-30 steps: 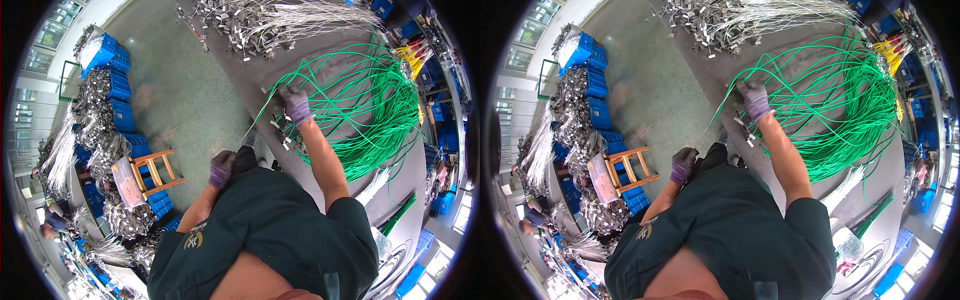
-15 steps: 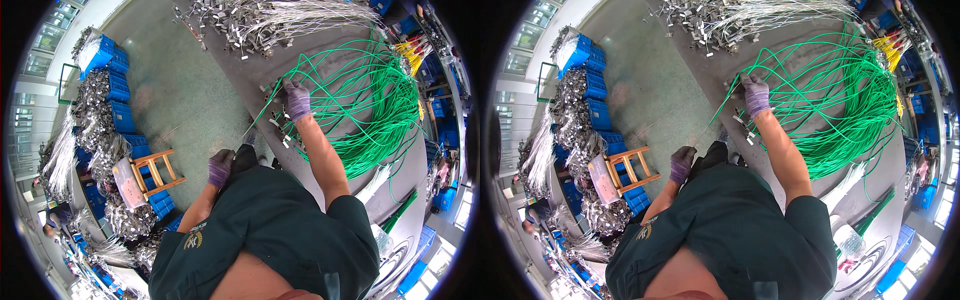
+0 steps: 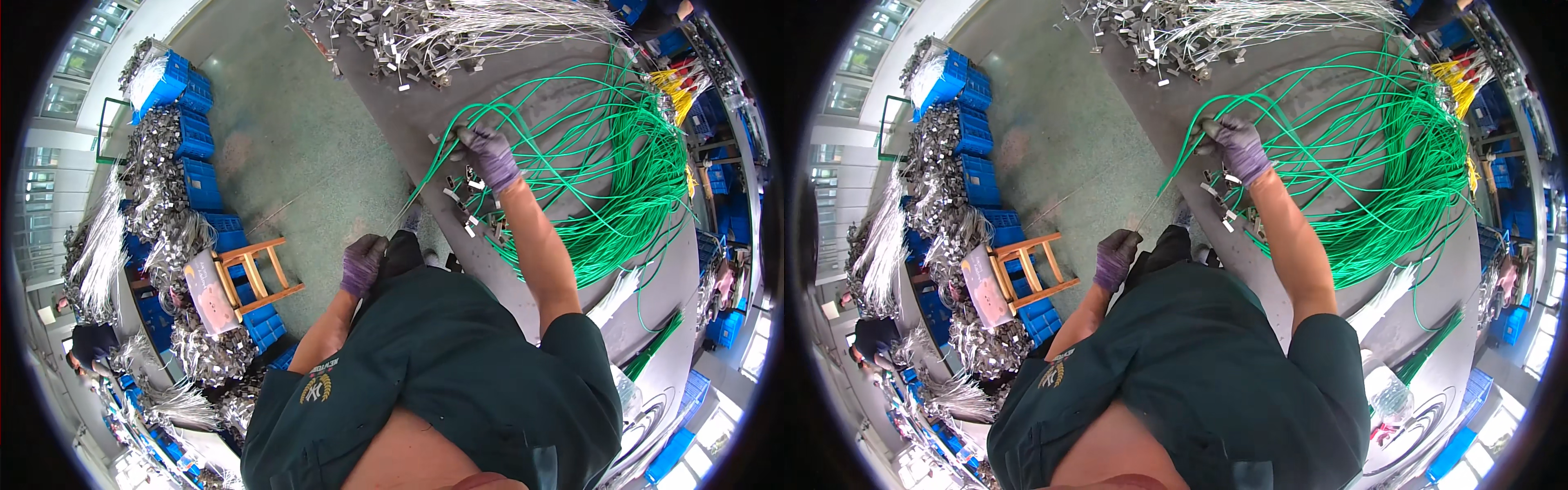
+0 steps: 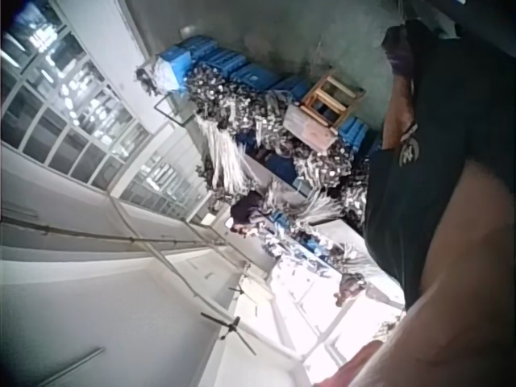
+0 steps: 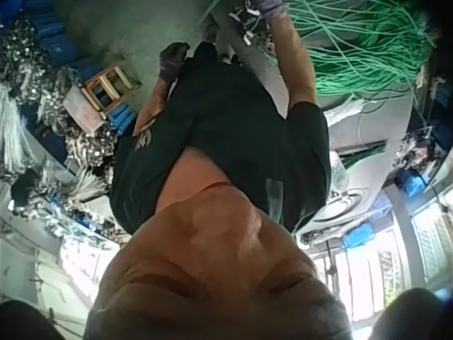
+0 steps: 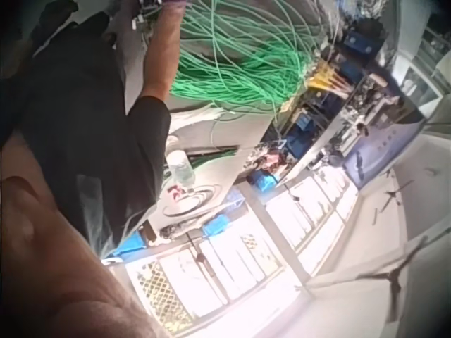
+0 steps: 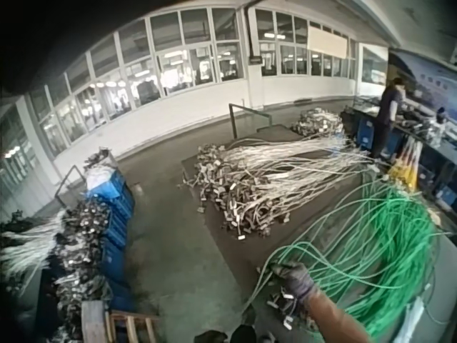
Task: Organizing and bundling green electrical wires using zip ties and snipping the excess with wire cutters.
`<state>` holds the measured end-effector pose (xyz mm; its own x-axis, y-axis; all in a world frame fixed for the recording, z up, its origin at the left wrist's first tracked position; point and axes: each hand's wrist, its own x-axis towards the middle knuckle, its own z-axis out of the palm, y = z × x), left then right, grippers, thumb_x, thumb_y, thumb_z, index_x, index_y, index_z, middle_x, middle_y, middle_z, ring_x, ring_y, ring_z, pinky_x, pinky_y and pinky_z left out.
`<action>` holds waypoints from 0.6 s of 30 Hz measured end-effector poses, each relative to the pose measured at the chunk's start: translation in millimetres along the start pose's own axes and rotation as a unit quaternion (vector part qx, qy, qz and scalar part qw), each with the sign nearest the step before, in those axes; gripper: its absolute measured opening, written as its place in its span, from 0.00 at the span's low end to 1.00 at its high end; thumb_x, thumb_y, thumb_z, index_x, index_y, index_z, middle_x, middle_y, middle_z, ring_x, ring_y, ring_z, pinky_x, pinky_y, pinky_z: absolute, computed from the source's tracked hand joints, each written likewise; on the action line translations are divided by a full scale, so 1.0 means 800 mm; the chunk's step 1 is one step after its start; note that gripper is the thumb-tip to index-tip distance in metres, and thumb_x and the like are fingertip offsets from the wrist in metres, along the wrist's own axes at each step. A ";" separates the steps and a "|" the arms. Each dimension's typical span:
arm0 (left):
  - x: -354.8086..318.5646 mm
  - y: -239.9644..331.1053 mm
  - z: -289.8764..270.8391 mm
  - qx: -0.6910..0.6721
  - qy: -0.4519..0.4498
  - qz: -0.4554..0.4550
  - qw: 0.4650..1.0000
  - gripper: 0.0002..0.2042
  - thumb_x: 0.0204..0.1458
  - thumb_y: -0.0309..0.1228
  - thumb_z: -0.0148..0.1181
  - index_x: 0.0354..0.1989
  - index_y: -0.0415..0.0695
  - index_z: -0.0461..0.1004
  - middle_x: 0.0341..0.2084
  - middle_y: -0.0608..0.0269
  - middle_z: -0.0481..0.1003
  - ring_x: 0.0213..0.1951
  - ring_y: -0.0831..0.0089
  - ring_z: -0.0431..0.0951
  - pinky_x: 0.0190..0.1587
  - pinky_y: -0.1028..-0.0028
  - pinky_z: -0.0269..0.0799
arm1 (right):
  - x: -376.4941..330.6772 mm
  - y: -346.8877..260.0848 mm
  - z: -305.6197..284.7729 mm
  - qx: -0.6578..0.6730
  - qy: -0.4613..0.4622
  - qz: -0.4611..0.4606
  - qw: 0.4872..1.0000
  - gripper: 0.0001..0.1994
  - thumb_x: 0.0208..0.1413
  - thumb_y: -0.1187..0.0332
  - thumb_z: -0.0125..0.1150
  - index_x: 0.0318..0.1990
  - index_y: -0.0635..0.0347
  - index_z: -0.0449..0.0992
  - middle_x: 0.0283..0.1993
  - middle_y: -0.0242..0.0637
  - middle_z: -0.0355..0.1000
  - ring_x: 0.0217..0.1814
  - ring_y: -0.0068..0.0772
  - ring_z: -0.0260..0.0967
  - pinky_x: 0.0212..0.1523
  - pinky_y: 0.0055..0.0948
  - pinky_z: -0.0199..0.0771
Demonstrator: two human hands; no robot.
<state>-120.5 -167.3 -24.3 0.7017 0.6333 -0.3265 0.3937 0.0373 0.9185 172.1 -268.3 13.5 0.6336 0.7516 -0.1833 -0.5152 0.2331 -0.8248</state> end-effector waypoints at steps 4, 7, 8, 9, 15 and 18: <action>0.008 0.005 0.000 -0.015 -0.023 -0.002 1.000 0.10 0.51 0.36 0.57 0.27 0.41 0.74 0.13 0.73 0.64 0.17 0.85 0.61 0.20 0.81 0.56 | 0.004 -0.007 -0.006 -0.023 -0.057 0.023 0.998 0.12 0.55 0.69 0.54 0.43 0.68 0.70 0.34 0.39 0.73 0.31 0.28 0.73 0.31 0.23 0.77; 0.015 -0.003 0.000 -0.001 -0.026 0.015 1.000 0.10 0.51 0.36 0.57 0.27 0.41 0.74 0.13 0.74 0.64 0.17 0.85 0.61 0.19 0.81 0.56 | 0.002 -0.008 0.004 -0.042 -0.005 0.034 0.999 0.12 0.54 0.69 0.56 0.42 0.68 0.71 0.33 0.38 0.73 0.31 0.29 0.73 0.31 0.24 0.77; 0.017 -0.005 -0.001 0.012 -0.026 0.025 0.999 0.10 0.51 0.36 0.57 0.27 0.41 0.74 0.13 0.74 0.64 0.16 0.85 0.61 0.19 0.81 0.56 | 0.002 -0.006 0.005 -0.050 -0.015 0.045 0.998 0.11 0.53 0.69 0.57 0.40 0.68 0.72 0.32 0.37 0.73 0.30 0.28 0.73 0.31 0.24 0.76; 0.018 -0.006 -0.002 0.012 -0.026 0.025 0.999 0.10 0.51 0.36 0.57 0.27 0.41 0.74 0.13 0.74 0.64 0.16 0.85 0.61 0.19 0.81 0.56 | 0.002 -0.002 0.006 -0.057 -0.025 0.055 0.997 0.10 0.52 0.69 0.58 0.39 0.67 0.73 0.31 0.36 0.73 0.30 0.27 0.72 0.31 0.24 0.76; 0.021 -0.009 -0.004 -0.021 -0.045 0.027 0.998 0.11 0.51 0.36 0.57 0.27 0.41 0.74 0.13 0.74 0.64 0.17 0.85 0.61 0.20 0.82 0.56 | -0.022 0.029 0.024 -0.156 -0.048 0.041 0.986 0.08 0.51 0.69 0.58 0.35 0.65 0.76 0.31 0.37 0.74 0.30 0.24 0.72 0.32 0.22 0.74; 0.015 0.000 -0.008 -0.025 -0.064 -0.029 0.997 0.12 0.51 0.38 0.57 0.28 0.40 0.74 0.14 0.73 0.64 0.17 0.85 0.61 0.20 0.81 0.56 | -0.022 0.013 0.022 -0.140 -0.095 0.043 0.985 0.09 0.51 0.72 0.56 0.40 0.65 0.73 0.32 0.38 0.73 0.31 0.26 0.72 0.31 0.23 0.74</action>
<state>-116.2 -154.7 -26.9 0.7502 0.5251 -0.4017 0.4076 0.1111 0.9064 145.4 -267.8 17.6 0.4621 0.8690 -0.1770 -0.3660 0.0052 -0.9306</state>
